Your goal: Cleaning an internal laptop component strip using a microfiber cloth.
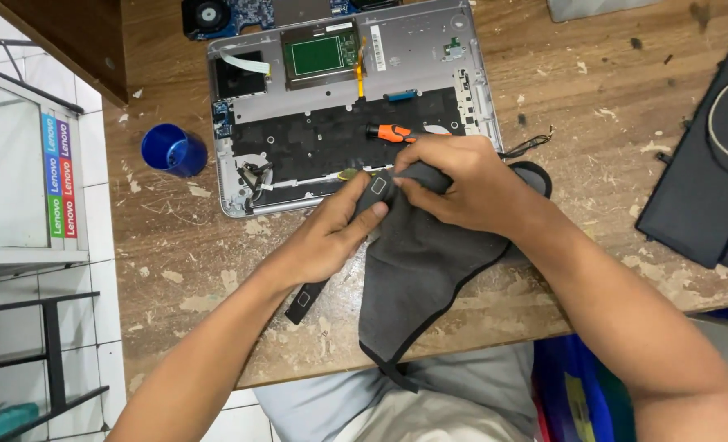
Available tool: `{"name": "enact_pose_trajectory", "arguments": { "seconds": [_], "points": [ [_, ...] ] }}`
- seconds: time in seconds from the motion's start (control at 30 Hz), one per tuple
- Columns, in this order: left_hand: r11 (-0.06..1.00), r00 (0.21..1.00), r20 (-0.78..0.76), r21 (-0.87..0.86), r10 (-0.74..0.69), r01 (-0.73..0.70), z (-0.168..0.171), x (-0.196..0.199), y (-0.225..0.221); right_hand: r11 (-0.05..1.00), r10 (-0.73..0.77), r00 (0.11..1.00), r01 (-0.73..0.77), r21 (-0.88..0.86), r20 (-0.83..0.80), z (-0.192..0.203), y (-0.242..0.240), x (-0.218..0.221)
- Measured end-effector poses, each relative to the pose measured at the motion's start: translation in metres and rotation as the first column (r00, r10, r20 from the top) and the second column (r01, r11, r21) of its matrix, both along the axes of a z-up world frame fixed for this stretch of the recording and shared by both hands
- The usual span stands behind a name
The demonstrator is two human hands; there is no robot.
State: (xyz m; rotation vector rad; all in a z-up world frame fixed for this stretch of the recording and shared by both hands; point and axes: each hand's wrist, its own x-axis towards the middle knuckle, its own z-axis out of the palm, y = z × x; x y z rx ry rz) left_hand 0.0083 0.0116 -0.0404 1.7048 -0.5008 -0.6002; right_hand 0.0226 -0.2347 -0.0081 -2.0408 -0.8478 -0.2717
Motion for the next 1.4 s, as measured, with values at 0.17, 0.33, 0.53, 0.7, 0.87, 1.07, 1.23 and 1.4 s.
{"name": "enact_pose_trajectory", "arguments": {
  "seconds": [0.17,0.33,0.53,0.7,0.87,1.07,1.23,1.4],
  "points": [
    [0.999,0.999,0.035,0.025,-0.037,0.036,0.016,0.003,-0.002,0.994,0.033,0.999,-0.029,-0.102,0.037,0.006,0.003,-0.01],
    [0.996,0.994,0.077,0.06,-0.075,0.071,0.04,0.003,-0.003,0.98,0.084,0.991,-0.063,-0.191,0.104,0.002,0.001,-0.01],
    [0.991,0.989,0.092,0.078,-0.113,0.106,0.035,0.002,0.0,0.968,0.08,0.995,-0.063,-0.244,0.06,-0.006,-0.001,-0.011],
    [0.987,0.988,0.046,0.08,-0.147,0.143,0.035,0.003,0.001,0.945,0.058,0.996,-0.033,-0.326,0.069,-0.003,0.0,-0.01],
    [0.99,0.988,0.072,0.049,-0.137,0.134,0.039,-0.008,-0.002,0.955,0.079,0.996,-0.063,-0.288,0.045,-0.012,-0.006,-0.005],
    [0.994,0.992,0.062,0.01,-0.106,0.106,0.04,-0.009,0.006,0.987,0.054,0.996,-0.043,-0.157,0.068,-0.018,-0.011,0.006],
    [0.992,0.996,-0.051,0.102,-0.069,0.074,0.029,-0.005,0.0,0.98,0.148,0.988,-0.141,-0.143,0.038,0.002,-0.007,0.002],
    [0.998,0.997,-0.079,0.055,-0.013,0.018,0.025,-0.003,0.001,0.994,0.091,0.995,-0.093,-0.057,-0.03,0.007,-0.003,-0.001]
  ]
}}
